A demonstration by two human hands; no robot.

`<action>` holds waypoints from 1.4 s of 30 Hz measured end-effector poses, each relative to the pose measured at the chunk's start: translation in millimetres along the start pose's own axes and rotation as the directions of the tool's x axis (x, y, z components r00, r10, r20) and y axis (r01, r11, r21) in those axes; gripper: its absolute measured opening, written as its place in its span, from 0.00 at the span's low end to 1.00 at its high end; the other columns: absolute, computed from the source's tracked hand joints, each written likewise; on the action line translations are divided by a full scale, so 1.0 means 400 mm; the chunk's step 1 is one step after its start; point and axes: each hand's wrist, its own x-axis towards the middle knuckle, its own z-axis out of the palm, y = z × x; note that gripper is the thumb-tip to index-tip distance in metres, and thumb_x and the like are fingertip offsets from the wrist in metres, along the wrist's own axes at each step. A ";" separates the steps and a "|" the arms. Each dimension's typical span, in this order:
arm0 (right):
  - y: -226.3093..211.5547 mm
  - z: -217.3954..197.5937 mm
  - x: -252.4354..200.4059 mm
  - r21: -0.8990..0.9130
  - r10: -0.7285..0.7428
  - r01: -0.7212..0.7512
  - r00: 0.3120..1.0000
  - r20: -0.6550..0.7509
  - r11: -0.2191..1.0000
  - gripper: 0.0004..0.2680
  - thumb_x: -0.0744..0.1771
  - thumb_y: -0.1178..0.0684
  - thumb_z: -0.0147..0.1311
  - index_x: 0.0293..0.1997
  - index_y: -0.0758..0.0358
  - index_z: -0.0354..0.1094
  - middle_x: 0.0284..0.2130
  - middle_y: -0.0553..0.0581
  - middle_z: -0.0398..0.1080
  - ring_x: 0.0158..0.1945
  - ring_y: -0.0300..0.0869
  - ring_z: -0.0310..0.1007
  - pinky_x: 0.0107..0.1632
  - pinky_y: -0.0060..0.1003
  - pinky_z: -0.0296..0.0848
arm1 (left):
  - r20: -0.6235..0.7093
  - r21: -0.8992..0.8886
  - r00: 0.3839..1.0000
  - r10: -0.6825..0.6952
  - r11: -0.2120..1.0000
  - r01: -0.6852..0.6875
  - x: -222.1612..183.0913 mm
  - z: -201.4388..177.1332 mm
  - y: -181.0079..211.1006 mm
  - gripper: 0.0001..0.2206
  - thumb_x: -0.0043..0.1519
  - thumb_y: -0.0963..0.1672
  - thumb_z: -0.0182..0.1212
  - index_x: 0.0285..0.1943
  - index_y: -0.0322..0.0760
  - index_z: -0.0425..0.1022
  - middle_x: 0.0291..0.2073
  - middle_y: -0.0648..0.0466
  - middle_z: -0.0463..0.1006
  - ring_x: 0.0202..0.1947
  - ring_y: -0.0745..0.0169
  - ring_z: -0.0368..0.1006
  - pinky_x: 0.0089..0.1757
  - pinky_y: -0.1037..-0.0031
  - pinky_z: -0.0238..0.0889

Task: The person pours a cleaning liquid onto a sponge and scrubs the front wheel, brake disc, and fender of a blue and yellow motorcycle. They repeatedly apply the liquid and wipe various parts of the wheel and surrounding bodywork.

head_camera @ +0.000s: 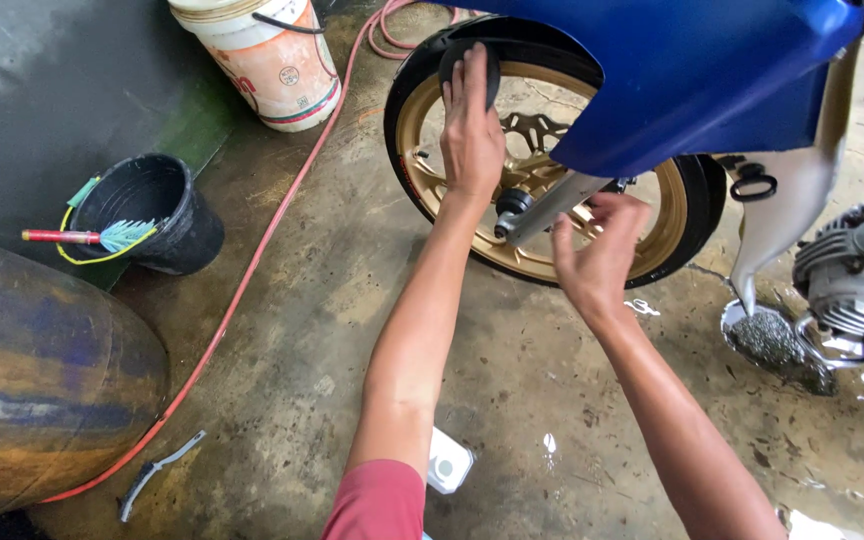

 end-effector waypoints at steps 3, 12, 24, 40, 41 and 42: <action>0.042 0.007 0.010 0.072 0.193 -0.193 0.981 0.015 0.979 0.20 0.68 0.50 0.64 0.56 0.72 0.54 0.48 0.65 0.59 0.43 0.48 0.68 0.47 0.43 0.70 | 0.044 0.362 0.997 0.063 0.929 -0.075 -0.009 0.037 -0.064 0.39 0.64 0.27 0.53 0.82 0.45 0.44 0.80 0.51 0.52 0.81 0.52 0.51 0.80 0.56 0.45; 0.068 0.044 0.025 0.084 0.262 -0.275 0.955 0.135 0.958 0.19 0.67 0.47 0.64 0.53 0.67 0.55 0.41 0.59 0.65 0.43 0.46 0.72 0.46 0.44 0.70 | 0.033 0.168 0.998 -0.046 0.985 0.040 0.083 -0.101 -0.086 0.20 0.62 0.31 0.53 0.63 0.33 0.70 0.55 0.44 0.79 0.56 0.45 0.73 0.56 0.60 0.70; 0.024 0.044 0.036 0.248 0.301 -0.355 0.925 0.230 0.901 0.16 0.68 0.51 0.58 0.57 0.67 0.56 0.47 0.64 0.75 0.45 0.50 0.79 0.51 0.43 0.79 | 0.146 0.081 0.982 -0.120 0.991 0.109 0.115 -0.165 -0.136 0.22 0.57 0.29 0.54 0.59 0.35 0.73 0.56 0.41 0.73 0.44 0.43 0.81 0.46 0.69 0.83; 0.019 0.039 0.041 0.339 0.308 -0.384 0.916 0.258 0.859 0.14 0.68 0.51 0.55 0.55 0.64 0.54 0.49 0.64 0.72 0.48 0.51 0.77 0.57 0.45 0.79 | 0.236 0.241 0.966 -0.102 0.970 0.043 0.171 -0.126 -0.127 0.13 0.63 0.31 0.53 0.55 0.22 0.74 0.31 0.45 0.78 0.20 0.63 0.72 0.22 0.78 0.75; 0.024 0.041 0.042 0.331 0.317 -0.390 0.914 0.254 0.859 0.14 0.68 0.52 0.55 0.55 0.64 0.54 0.47 0.63 0.72 0.45 0.49 0.77 0.55 0.43 0.79 | 0.260 0.273 0.965 -0.031 0.961 -0.043 0.175 -0.121 -0.124 0.11 0.64 0.32 0.53 0.54 0.23 0.73 0.28 0.48 0.75 0.19 0.64 0.68 0.20 0.78 0.65; 0.027 0.045 0.038 0.323 0.326 -0.398 0.910 0.256 0.859 0.15 0.68 0.52 0.56 0.56 0.64 0.55 0.45 0.61 0.73 0.42 0.47 0.76 0.52 0.42 0.79 | 0.285 0.307 0.958 0.032 0.944 -0.123 0.173 -0.121 -0.125 0.09 0.65 0.32 0.53 0.53 0.24 0.72 0.25 0.50 0.72 0.17 0.65 0.63 0.17 0.77 0.56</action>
